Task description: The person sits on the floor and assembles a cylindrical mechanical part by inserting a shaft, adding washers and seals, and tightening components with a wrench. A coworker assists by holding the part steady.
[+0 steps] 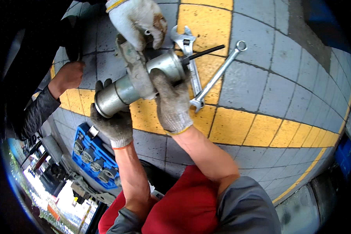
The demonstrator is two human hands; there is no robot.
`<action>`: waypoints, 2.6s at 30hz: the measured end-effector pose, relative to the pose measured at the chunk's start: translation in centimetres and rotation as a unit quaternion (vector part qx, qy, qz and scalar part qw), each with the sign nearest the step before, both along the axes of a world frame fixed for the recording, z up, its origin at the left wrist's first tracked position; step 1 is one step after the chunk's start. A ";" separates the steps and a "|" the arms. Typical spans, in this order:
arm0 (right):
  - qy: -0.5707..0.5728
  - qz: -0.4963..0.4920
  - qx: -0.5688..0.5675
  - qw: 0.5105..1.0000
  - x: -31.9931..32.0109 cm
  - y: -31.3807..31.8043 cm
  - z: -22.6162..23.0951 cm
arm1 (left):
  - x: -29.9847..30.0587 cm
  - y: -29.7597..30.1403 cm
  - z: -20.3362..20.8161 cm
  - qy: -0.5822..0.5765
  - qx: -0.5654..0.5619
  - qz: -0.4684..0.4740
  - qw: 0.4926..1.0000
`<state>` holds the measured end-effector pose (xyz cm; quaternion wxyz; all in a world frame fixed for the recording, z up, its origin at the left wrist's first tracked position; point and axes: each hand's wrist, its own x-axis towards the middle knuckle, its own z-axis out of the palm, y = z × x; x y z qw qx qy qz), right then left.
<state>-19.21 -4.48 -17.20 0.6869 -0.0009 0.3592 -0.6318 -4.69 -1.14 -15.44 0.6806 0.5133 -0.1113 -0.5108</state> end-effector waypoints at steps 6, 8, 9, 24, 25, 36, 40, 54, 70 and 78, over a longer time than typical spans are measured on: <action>0.001 -0.007 -0.003 1.000 0.0 0.0 -0.5 | -1.2 0.6 0.0 0.051 0.041 0.115 0.991; -0.067 -0.016 -0.020 0.997 -0.4 -0.1 -0.6 | -1.5 0.7 0.1 0.045 0.079 0.153 0.984; -0.101 -0.020 -0.027 0.994 -0.6 -0.1 -0.8 | -1.4 0.9 -0.1 0.042 0.069 0.150 0.985; -0.126 -0.009 0.041 0.991 -1.7 -1.2 -1.4 | -1.0 1.5 -0.7 0.030 -0.038 0.115 0.992; -0.134 -0.009 0.038 0.990 -1.7 -1.4 -1.2 | -0.9 1.5 -0.8 0.018 -0.051 0.109 0.993; -0.138 0.004 0.008 0.990 -2.6 -1.4 -1.9 | 0.1 -0.3 0.2 -0.040 0.204 0.169 0.964; -0.126 0.015 0.016 0.992 -2.6 -1.2 -2.6 | 0.2 -0.2 0.4 -0.094 0.226 0.138 0.960; -0.029 0.061 -0.115 0.991 -3.2 0.5 -3.9 | 1.5 0.0 0.4 -0.142 0.231 0.088 0.958; -0.022 0.048 -0.123 0.991 -3.6 0.6 -4.8 | 2.1 1.6 -0.3 -0.409 0.223 -0.029 0.884; -0.040 0.049 -0.134 0.989 -2.8 0.3 -3.5 | 3.1 2.8 -1.7 -0.332 0.121 0.058 0.933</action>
